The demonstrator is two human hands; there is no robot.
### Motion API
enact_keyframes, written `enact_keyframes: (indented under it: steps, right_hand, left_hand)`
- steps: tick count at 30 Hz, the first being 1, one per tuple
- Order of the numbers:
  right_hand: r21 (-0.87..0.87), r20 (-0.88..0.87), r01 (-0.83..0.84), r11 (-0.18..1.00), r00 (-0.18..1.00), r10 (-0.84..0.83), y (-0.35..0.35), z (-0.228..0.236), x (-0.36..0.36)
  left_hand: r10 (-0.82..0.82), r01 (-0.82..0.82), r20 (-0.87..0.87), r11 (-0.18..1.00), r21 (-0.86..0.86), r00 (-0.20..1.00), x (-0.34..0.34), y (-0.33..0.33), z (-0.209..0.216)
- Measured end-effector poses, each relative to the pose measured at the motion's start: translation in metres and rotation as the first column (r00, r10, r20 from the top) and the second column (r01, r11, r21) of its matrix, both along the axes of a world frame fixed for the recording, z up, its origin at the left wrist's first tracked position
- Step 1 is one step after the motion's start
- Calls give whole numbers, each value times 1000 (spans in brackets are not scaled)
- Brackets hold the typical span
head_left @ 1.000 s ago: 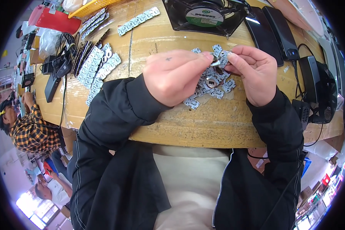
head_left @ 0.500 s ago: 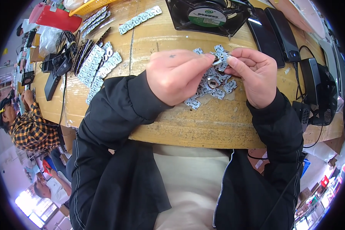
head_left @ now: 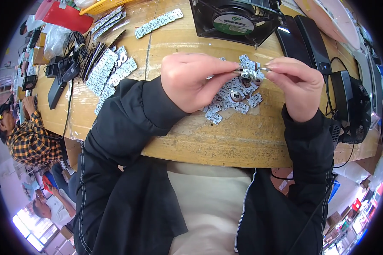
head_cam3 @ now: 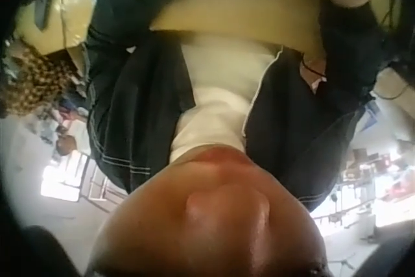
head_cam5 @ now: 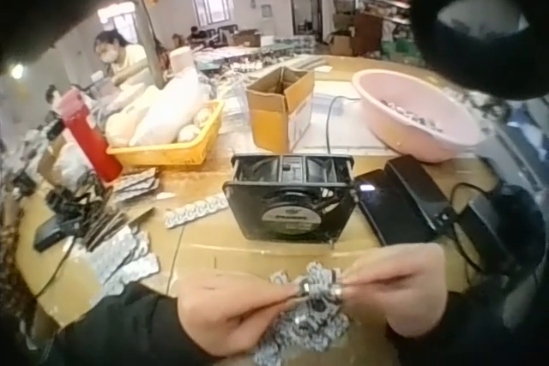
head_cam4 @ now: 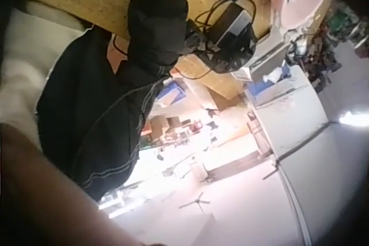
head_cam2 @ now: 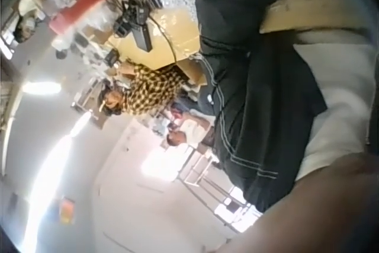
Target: The recorder is manually assembling small metal components at a factory workbench.
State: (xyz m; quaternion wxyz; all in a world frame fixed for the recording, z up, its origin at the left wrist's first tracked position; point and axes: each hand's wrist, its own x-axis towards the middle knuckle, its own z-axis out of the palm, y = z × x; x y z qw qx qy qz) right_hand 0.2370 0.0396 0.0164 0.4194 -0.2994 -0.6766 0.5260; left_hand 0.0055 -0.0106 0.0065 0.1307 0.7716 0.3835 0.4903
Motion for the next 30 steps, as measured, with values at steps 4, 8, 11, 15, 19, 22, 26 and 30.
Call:
enact_keyframes:
  steps: [4,8,11,15,19,22,26,30]
  right_hand:
    - [83,33,-65,994,998,62,-9,1,-10]
    - [84,108,-95,992,990,86,-14,-1,-15]
    - [212,109,-41,976,994,18,-13,-7,-16]
    - [58,100,-16,998,995,10,-21,-2,-19]
    - [-286,-59,-39,957,998,24,-12,-8,-16]
    - [-364,-166,-64,929,986,3,-5,-18,-14]
    - [-368,-162,-60,928,987,0,-6,-21,-18]
    - [-404,-148,-12,915,988,-52,-7,-20,-19]
  left_hand:
    - [-82,82,-52,997,-2,995,0,-1,1]
    - [-53,54,20,996,-75,998,5,-3,0]
    - [-21,30,54,985,-168,998,10,-6,2]
    - [-2,32,101,955,-295,995,11,-9,5]
    - [7,205,363,816,-541,932,14,-9,6]
    - [104,592,738,528,-609,667,9,-4,4]
    - [285,776,846,343,-529,451,6,-2,-4]
    - [333,813,862,320,-486,384,6,-1,-4]
